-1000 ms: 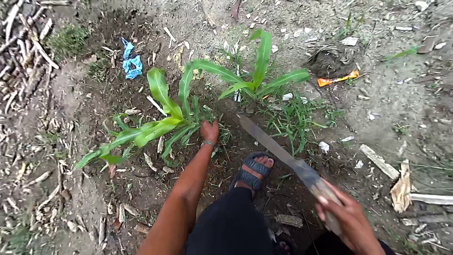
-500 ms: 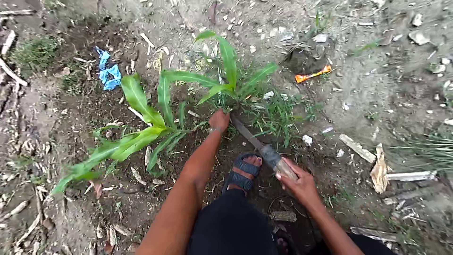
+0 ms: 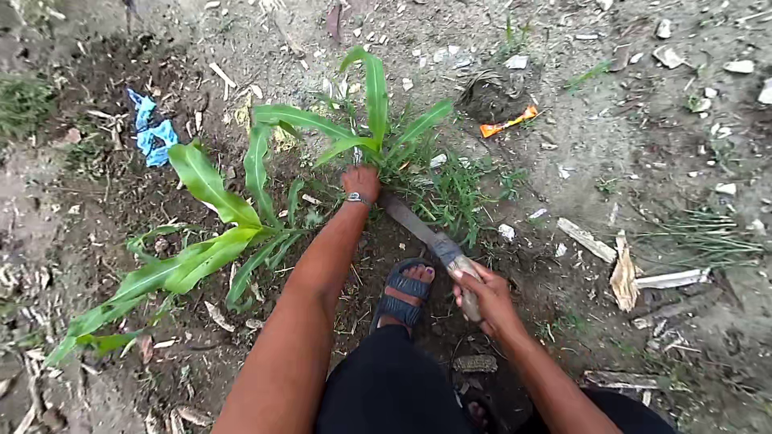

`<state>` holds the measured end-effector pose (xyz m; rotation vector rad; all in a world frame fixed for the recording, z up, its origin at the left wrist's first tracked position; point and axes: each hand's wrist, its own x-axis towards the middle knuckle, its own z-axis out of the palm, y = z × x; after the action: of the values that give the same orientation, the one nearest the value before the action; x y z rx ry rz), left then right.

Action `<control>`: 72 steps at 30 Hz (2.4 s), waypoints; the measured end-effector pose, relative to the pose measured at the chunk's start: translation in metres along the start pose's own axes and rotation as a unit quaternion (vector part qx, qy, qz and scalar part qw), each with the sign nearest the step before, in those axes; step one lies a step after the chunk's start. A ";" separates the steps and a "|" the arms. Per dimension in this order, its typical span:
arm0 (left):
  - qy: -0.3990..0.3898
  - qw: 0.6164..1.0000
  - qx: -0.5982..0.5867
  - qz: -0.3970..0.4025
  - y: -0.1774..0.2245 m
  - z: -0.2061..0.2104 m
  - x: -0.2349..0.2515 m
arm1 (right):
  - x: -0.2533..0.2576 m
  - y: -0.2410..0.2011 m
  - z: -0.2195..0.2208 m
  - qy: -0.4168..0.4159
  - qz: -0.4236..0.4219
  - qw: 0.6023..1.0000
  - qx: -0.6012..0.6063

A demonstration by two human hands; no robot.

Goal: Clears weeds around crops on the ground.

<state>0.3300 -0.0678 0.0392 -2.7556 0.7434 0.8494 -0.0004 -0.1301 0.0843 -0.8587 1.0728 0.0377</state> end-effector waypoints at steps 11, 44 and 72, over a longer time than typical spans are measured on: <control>-0.014 0.999 -0.020 -0.033 0.005 0.010 -0.007 | -0.033 0.010 -0.044 -0.020 -0.179 0.944 -0.275; -0.100 0.992 -0.064 0.042 0.009 0.089 -0.106 | -0.152 0.047 -0.146 0.088 -0.183 0.965 -0.165; -0.037 0.993 -0.030 0.105 0.062 0.059 -0.075 | -0.263 0.061 -0.217 0.117 -0.090 0.988 0.041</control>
<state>0.2167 -0.0732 0.0327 -2.7138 1.0230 1.0248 -0.3230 -0.1289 0.2099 -0.8968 1.2031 -0.2621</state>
